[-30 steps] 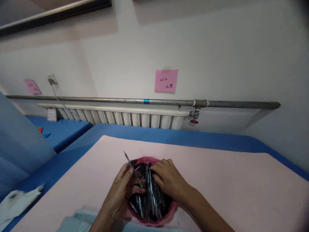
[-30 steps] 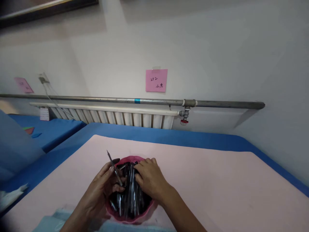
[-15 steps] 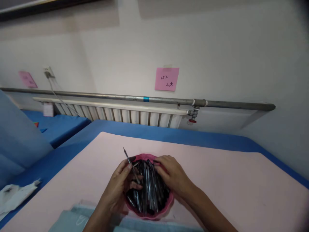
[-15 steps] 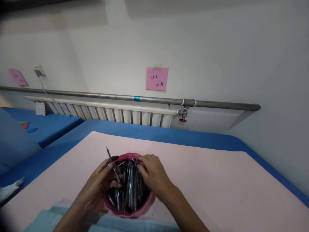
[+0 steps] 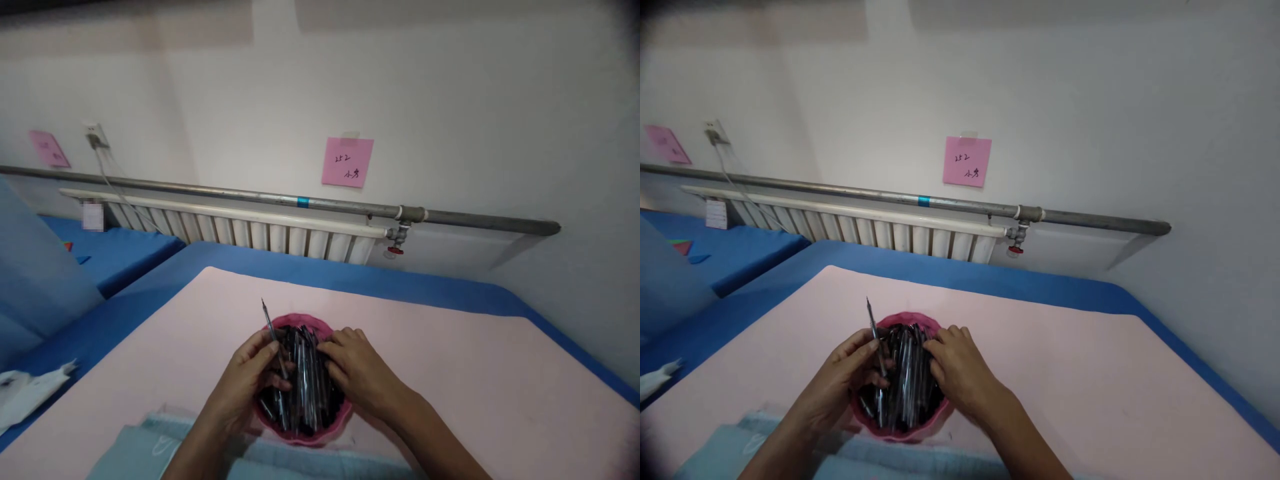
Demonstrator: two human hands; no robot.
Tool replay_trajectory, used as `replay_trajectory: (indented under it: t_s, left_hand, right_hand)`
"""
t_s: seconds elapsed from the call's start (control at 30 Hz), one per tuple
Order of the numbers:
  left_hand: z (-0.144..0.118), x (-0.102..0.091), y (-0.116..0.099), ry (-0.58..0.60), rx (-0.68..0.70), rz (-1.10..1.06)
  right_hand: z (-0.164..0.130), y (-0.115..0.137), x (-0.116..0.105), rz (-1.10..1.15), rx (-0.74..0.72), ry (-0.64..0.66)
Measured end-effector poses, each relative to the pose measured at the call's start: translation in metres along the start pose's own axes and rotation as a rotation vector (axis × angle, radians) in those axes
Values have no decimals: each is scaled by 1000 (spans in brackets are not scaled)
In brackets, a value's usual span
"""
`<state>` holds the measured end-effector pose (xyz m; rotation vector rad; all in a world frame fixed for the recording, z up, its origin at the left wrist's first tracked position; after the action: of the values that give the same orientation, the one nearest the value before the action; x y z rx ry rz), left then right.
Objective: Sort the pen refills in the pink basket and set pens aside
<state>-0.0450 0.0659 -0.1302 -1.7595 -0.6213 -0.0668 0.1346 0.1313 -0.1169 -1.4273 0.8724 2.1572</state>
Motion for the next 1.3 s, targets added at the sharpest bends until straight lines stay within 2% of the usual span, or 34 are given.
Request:
replay_trajectory:
  t_s: [0.13,0.2,0.3,0.37,0.43,0.5,0.63,0.7,0.77,0.87,0.97,1.03,1.13,1.3]
  left_hand:
    - [1,-1,0,-4,9,23]
    - [0,0,-1,5,10,43]
    - [-4,3,0,59,12,106]
    - [-8,6,3,129,-11,165]
    - [-12,8,7,197,-43,208]
    - [-14,9,11,233,-48,221]
    - [-13,10,11,238,-7,212]
    - [-12,10,11,232,-7,213]
    - [-11,9,12,224,-13,223]
    - [-12,9,12,242,33,289]
    - [-15,10,11,283,107,394]
    - [-18,11,10,313,133,460]
    - [-22,13,8,366,129,495]
    - [-25,16,5,381,99,470]
  right_hand:
    - [3,-3,-4,80,23,-92]
    - [4,-1,-11,272,126,-188]
    - [5,4,-20,674,328,-314]
    - [4,10,-21,878,398,-348]
    - [3,17,-20,987,400,-332]
    - [2,24,-18,977,352,-265]
    - [-2,33,-16,692,202,-157]
    - [-2,33,-18,580,113,-156]
    - [-2,29,-20,556,73,-210]
    - [1,20,-23,719,216,-359]
    - [3,14,-22,1018,455,-463]
    - [3,14,-21,1196,547,-514]
    - [4,16,-19,1327,577,-568]
    - [3,18,-16,1308,565,-523]
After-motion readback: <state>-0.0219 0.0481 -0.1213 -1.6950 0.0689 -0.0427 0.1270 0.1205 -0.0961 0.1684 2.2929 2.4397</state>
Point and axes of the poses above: each hand's wrist, its own z-axis towards the middle knuckle, its own x-axis out of the palm, y = z × x, the point moved 2 cm from there along z, towards the middle knuckle, and after that the axes turned 9 degrees about -y, right-handed, at the moved point
